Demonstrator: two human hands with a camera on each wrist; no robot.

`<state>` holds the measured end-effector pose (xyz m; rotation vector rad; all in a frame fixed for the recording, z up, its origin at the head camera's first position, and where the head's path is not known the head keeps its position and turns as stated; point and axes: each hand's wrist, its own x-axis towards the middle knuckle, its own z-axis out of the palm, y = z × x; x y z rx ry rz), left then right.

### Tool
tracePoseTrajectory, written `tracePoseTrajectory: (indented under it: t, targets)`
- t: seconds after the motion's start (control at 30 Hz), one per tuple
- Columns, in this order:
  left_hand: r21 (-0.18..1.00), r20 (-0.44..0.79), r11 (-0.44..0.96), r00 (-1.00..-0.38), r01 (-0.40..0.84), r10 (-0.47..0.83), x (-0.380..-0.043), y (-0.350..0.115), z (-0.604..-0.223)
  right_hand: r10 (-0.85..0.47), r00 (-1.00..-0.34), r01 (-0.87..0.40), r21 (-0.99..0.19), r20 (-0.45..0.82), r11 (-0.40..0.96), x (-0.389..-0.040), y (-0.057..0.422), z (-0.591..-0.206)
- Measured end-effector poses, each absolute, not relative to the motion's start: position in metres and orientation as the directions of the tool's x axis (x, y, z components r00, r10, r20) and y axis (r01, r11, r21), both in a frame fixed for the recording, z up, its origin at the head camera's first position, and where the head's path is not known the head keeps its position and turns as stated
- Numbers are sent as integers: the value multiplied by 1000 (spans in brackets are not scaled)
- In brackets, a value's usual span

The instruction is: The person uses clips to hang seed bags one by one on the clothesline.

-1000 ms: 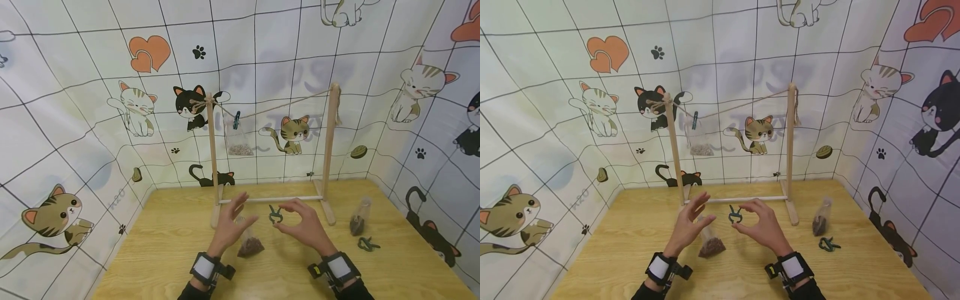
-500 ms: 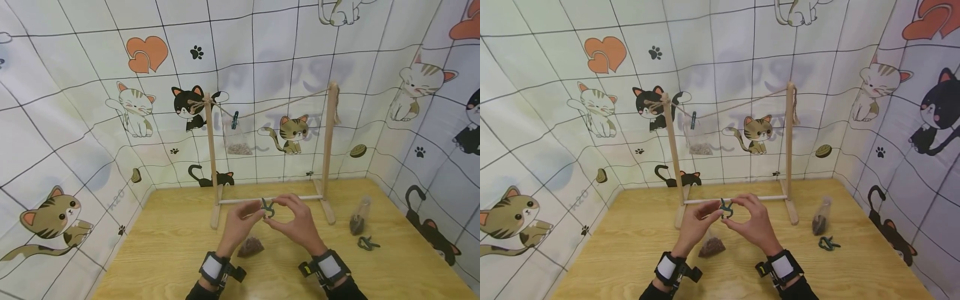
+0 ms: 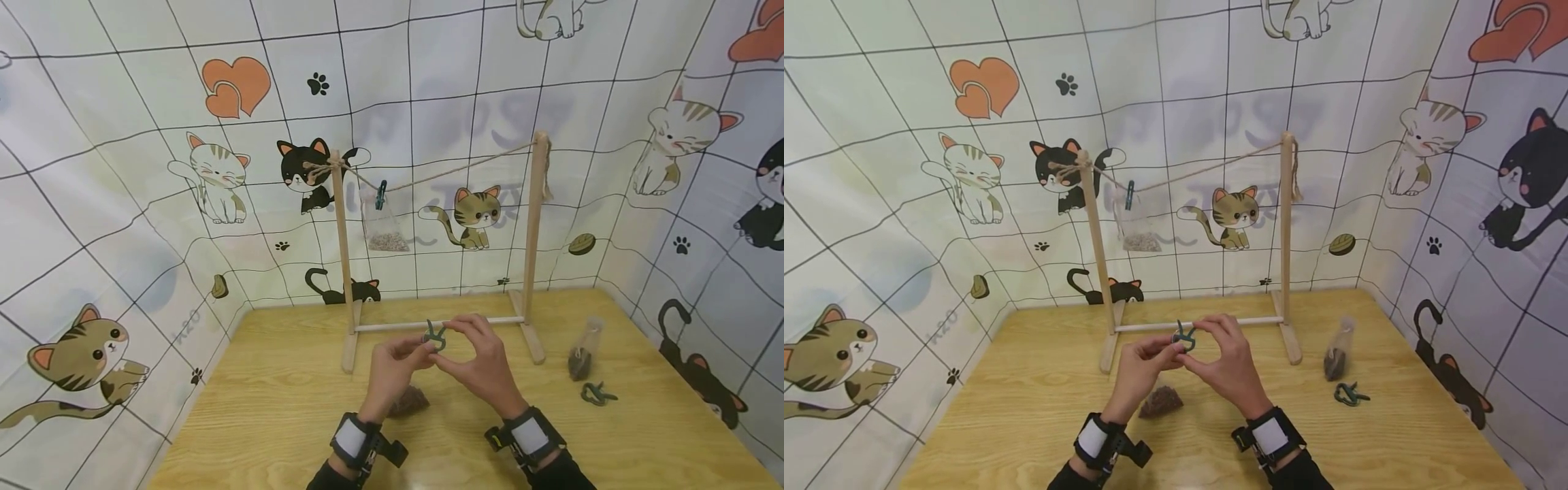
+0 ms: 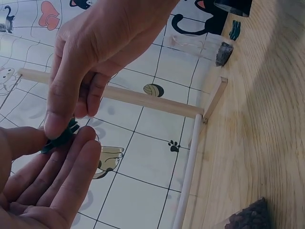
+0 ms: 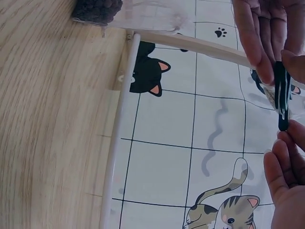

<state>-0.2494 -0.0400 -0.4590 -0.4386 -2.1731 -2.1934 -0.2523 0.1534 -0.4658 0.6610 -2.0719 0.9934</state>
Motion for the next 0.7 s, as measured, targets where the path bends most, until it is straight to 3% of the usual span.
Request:
tracePoseTrajectory:
  t: [0.33, 0.47, 0.7]
  targets:
    - [982, 181, 6, -957, 187, 225, -254, -54, -453, -214, -689, -695, -547, 692, 467, -255, 170, -456]
    - [984, 175, -18, -940, 177, 294, -257, -61, -450, -296, -725, -687, -629, 622, 363, -255, 178, -454]
    - [990, 144, -62, -902, 130, 408, -257, -66, -446, -436, -724, -647, -745, 534, 162, -254, 184, -451]
